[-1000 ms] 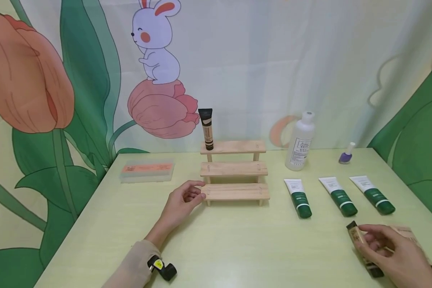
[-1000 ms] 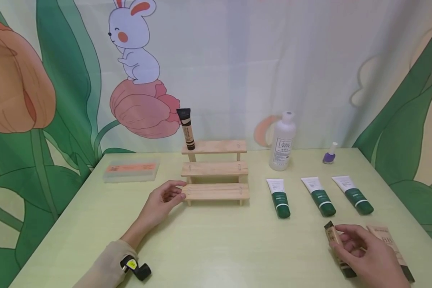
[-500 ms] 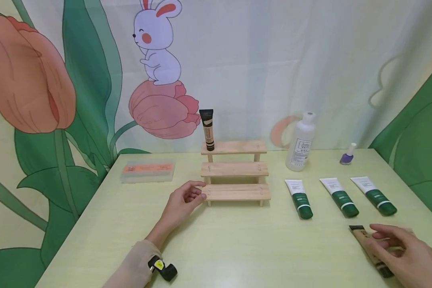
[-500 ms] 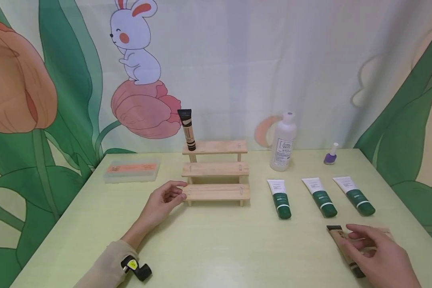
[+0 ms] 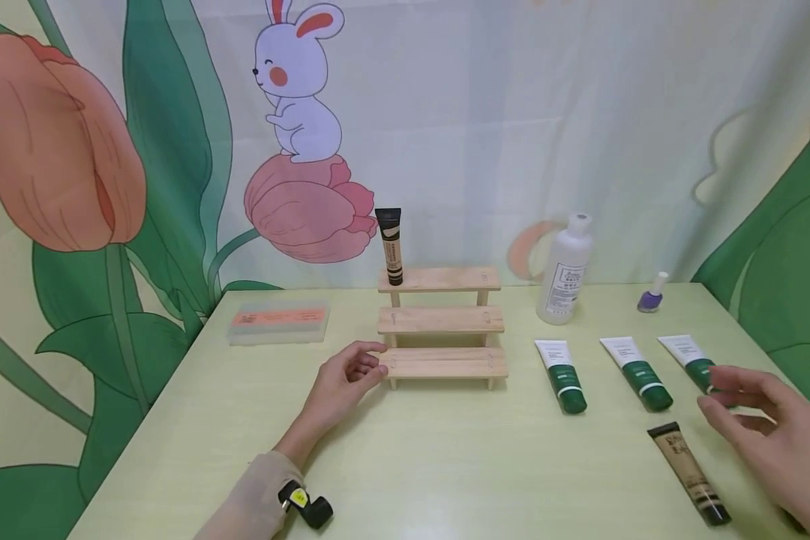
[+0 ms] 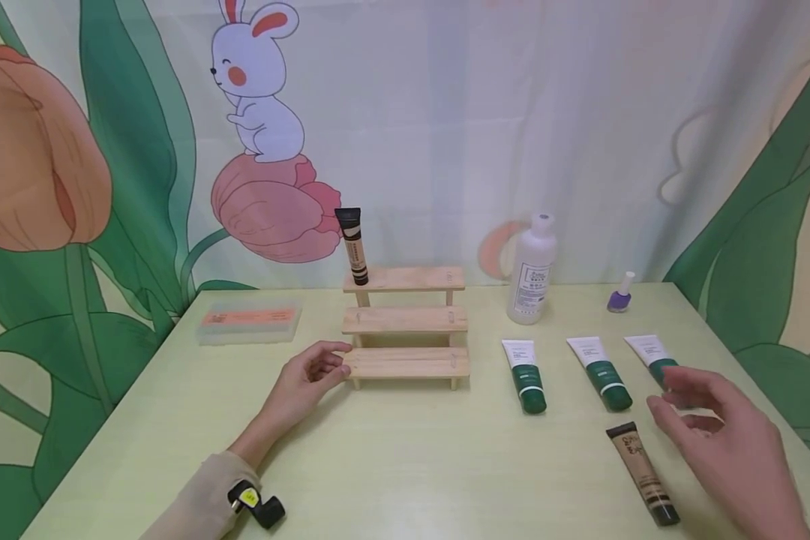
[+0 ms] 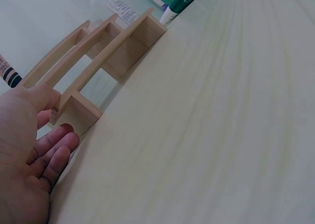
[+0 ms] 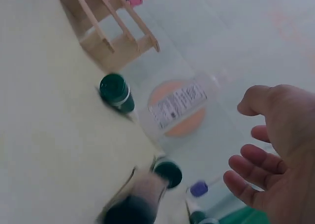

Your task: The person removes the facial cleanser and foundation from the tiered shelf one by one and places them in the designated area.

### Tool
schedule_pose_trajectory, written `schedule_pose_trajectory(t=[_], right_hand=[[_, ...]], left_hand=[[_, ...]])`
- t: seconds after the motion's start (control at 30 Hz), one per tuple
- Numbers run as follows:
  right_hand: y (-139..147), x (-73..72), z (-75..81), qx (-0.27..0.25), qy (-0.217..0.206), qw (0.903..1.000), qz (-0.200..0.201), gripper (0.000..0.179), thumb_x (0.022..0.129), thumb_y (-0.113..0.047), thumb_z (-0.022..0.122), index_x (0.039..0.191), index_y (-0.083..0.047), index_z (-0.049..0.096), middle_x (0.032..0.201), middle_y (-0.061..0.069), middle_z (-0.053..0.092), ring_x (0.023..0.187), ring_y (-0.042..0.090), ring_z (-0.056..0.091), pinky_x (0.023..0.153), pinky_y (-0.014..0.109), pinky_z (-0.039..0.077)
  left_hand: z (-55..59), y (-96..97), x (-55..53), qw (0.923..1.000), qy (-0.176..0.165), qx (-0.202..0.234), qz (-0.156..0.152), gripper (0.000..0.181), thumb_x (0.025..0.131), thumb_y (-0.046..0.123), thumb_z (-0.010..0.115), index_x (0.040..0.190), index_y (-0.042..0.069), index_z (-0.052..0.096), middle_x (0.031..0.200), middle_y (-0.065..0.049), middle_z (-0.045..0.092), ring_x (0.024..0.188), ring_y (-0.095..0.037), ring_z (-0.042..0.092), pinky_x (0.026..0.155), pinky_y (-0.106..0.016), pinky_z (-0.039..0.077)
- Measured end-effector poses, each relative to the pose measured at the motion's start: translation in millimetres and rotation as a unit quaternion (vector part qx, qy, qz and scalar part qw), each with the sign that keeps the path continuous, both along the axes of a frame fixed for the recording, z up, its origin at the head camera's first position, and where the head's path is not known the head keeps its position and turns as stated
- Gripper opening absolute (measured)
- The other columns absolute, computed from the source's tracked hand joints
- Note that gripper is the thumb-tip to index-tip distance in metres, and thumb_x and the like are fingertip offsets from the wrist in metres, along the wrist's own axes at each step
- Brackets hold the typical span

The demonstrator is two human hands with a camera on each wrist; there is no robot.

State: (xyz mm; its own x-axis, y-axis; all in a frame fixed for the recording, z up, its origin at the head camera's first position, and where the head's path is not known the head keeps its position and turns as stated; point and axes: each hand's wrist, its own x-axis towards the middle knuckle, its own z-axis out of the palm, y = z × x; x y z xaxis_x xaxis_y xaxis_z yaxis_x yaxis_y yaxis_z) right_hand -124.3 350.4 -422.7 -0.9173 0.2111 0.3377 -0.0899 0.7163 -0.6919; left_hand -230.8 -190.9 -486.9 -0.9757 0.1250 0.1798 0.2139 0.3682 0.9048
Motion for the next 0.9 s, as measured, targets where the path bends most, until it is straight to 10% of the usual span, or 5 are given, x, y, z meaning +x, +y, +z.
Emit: schedule_pose_trajectory(t=[0.13, 0.63, 0.9], right_hand=[[-13.4, -15.6, 22.2, -0.043, 0.034, 0.9968, 0.058, 0.051, 0.106, -0.015, 0.079, 0.152, -0.006, 0.059, 0.13, -0.027, 0.059, 0.111, -0.017, 0.059, 0.085, 0.001, 0.048], [-106.0, -89.8, 82.4, -0.121, 0.088, 0.9687, 0.198, 0.066, 0.106, -0.012, 0.078, 0.164, -0.016, 0.048, 0.152, 0.012, 0.06, 0.13, 0.005, 0.064, 0.097, 0.01, 0.053], [-156.6, -120.0, 94.2, -0.178, 0.121, 0.9455, 0.245, 0.06, 0.104, -0.011, 0.081, 0.157, -0.014, 0.054, 0.147, 0.012, 0.062, 0.131, 0.019, 0.067, 0.096, 0.017, 0.058]], left_hand=[[-0.5, 0.3, 0.3, 1.0, 0.001, 0.0, 0.0, 0.032, 0.104, 0.024, 0.082, 0.136, 0.022, 0.077, 0.11, -0.007, 0.076, 0.095, -0.022, 0.068, 0.083, -0.024, 0.055], [0.0, 0.5, 1.6, 1.0, 0.006, -0.003, -0.005, 0.033, 0.105, 0.025, 0.081, 0.138, 0.02, 0.076, 0.111, -0.007, 0.076, 0.096, -0.021, 0.069, 0.084, -0.024, 0.055], [-0.5, 0.4, 1.6, 0.9999, 0.011, 0.0, -0.009, 0.033, 0.106, 0.025, 0.081, 0.138, 0.02, 0.076, 0.111, -0.007, 0.076, 0.098, -0.021, 0.07, 0.085, -0.025, 0.056]])
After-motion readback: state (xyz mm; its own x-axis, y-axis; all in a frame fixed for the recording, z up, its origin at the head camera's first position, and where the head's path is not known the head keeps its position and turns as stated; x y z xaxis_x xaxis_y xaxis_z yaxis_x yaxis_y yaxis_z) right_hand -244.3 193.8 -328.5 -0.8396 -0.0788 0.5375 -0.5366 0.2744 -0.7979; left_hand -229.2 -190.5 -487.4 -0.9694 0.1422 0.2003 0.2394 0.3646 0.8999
